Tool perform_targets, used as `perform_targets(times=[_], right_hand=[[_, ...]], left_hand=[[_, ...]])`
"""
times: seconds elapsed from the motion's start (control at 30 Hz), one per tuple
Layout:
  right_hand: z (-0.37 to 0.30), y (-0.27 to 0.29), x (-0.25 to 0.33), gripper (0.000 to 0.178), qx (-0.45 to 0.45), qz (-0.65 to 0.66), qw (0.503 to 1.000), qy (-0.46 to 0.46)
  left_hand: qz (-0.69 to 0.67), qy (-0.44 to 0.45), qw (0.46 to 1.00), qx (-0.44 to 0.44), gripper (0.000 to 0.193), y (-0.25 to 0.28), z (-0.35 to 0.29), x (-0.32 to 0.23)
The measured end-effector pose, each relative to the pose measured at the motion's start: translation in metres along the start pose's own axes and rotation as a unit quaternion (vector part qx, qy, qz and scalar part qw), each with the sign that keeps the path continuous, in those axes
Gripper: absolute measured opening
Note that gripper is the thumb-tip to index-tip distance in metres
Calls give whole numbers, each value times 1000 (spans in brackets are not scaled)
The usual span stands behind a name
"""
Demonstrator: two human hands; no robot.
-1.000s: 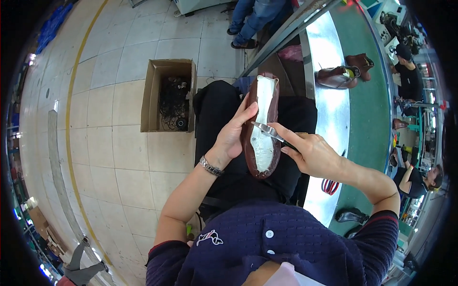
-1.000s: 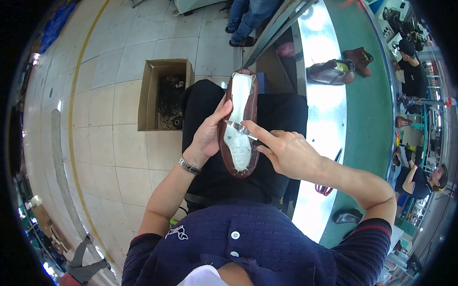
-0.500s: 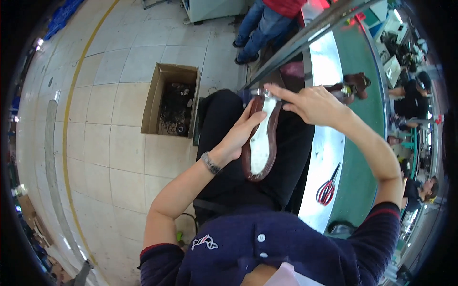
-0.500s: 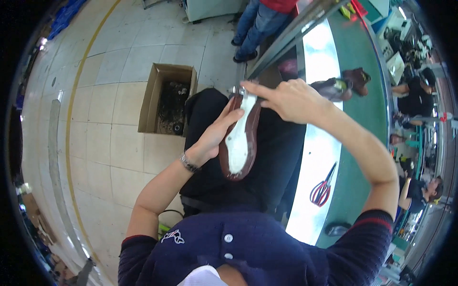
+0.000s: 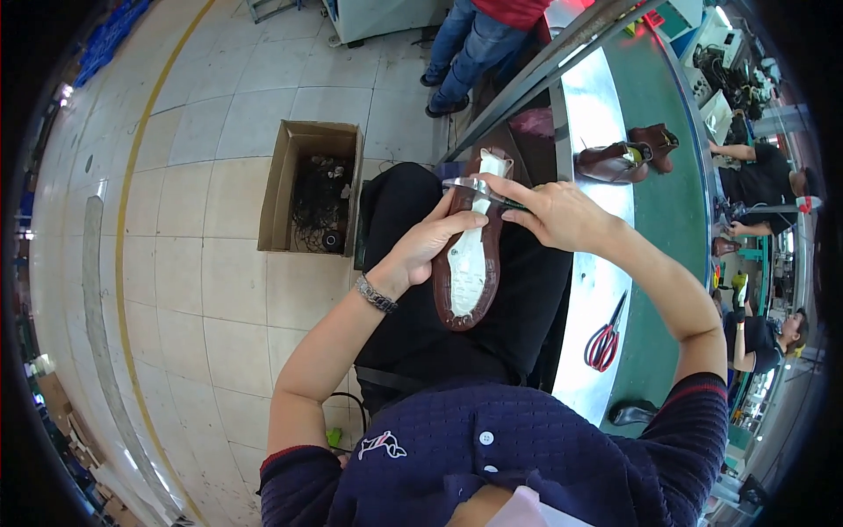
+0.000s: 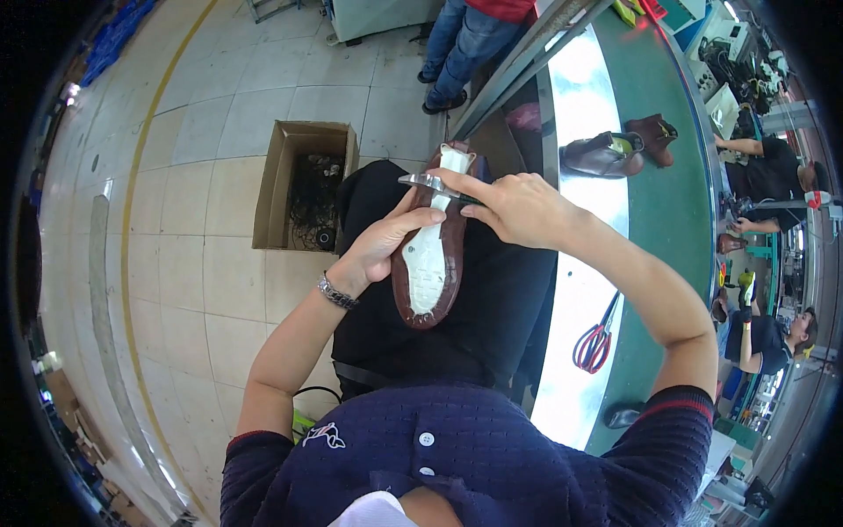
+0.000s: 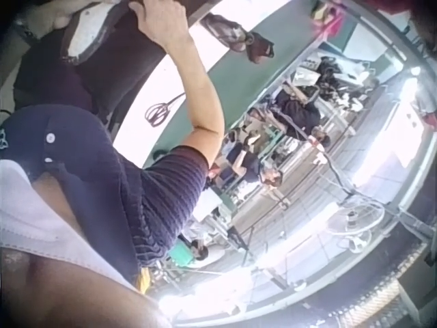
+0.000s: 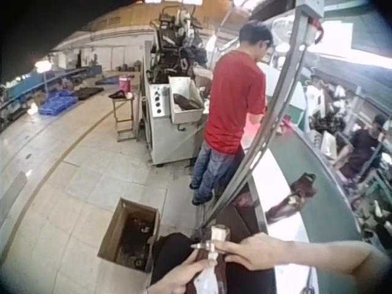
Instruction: Performing various shoe assembly and finishing tasks on a production line, including lasting and trimming.
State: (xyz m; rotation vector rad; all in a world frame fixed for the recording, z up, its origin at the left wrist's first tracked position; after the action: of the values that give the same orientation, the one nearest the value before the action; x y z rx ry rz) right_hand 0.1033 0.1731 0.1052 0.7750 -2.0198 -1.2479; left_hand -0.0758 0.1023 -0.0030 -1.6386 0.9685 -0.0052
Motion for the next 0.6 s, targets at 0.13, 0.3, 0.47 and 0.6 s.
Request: perform_targets(times=[0.13, 0.3, 0.47, 0.6], right_hand=[[-1, 26, 17, 63, -18, -49, 998, 32], [-9, -2, 17, 65, -51, 18, 998, 12], [-15, 16, 31, 62, -61, 5, 997, 50], [-20, 5, 28, 62, -35, -10, 999, 12]], left_hand=[[17, 18, 1000, 1, 77, 5, -6, -5], [28, 24, 999, 12, 82, 5, -9, -3], [36, 37, 998, 28, 84, 10, -12, 4], [30, 11, 999, 44, 87, 9, -20, 16]])
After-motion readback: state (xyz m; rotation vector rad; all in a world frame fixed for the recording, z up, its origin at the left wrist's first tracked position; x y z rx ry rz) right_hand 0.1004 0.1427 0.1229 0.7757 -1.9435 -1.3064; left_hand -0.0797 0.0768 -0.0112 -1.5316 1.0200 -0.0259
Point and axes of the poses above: each hand's wrist, its own z-axis towards the middle knuckle, its own y-axis out of the back of the hand, x = y × z, the point moved 1 cm from there along z, towards the middle knuckle, and after that the axes turned 1 degree about -z, right-handed, at the moved point
